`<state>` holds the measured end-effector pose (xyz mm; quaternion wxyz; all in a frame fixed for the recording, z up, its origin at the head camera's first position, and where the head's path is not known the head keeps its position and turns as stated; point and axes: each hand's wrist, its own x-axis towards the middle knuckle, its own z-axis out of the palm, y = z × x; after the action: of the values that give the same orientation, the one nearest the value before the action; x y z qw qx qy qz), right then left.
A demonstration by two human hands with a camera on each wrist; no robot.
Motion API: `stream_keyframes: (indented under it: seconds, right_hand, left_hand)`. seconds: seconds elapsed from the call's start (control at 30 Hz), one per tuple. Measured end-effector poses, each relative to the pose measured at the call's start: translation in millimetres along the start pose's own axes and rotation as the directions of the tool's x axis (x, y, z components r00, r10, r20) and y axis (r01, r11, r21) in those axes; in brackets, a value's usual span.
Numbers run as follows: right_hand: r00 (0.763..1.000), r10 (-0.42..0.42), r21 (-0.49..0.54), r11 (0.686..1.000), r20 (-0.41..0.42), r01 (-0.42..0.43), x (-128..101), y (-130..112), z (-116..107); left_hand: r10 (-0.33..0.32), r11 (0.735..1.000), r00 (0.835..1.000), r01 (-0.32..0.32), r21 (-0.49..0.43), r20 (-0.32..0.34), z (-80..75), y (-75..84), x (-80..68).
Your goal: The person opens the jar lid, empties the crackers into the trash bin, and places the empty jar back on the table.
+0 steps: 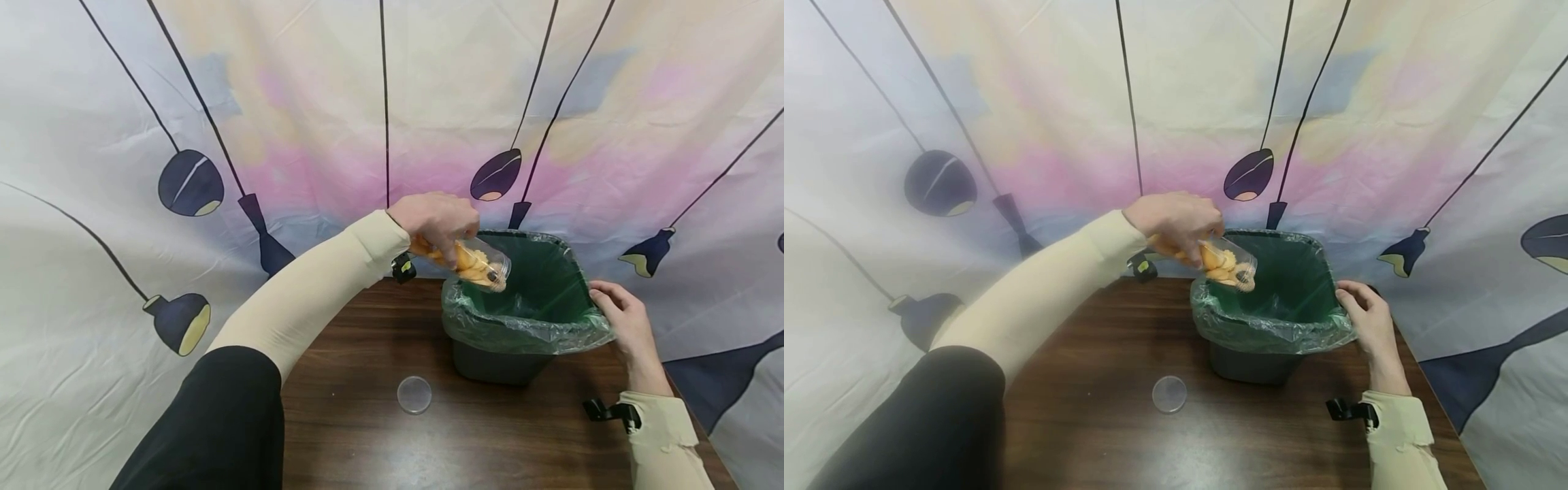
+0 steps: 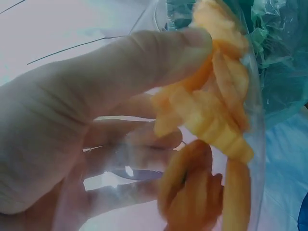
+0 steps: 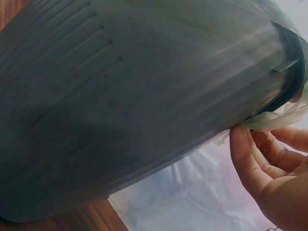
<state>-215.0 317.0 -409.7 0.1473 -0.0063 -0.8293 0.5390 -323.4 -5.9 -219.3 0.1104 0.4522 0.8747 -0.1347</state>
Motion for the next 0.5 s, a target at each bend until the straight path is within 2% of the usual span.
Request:
stream_keyframes:
  seconds: [0.3, 0.5]
  right_hand:
    - [1.000, -0.003, 0.004, 1.000, 0.001, 0.003, -0.8, -1.4, 0.7]
    - [1.000, -0.007, 0.001, 1.000, -0.001, 0.007, -0.6, -0.6, 0.4]
  left_hand:
    - [0.008, 1.000, 1.000, -0.008, 0.010, -0.004, 2.8, 0.5, 3.0]
    - [-0.002, 1.000, 1.000, 0.001, -0.017, -0.018, 3.5, -2.5, 0.2]
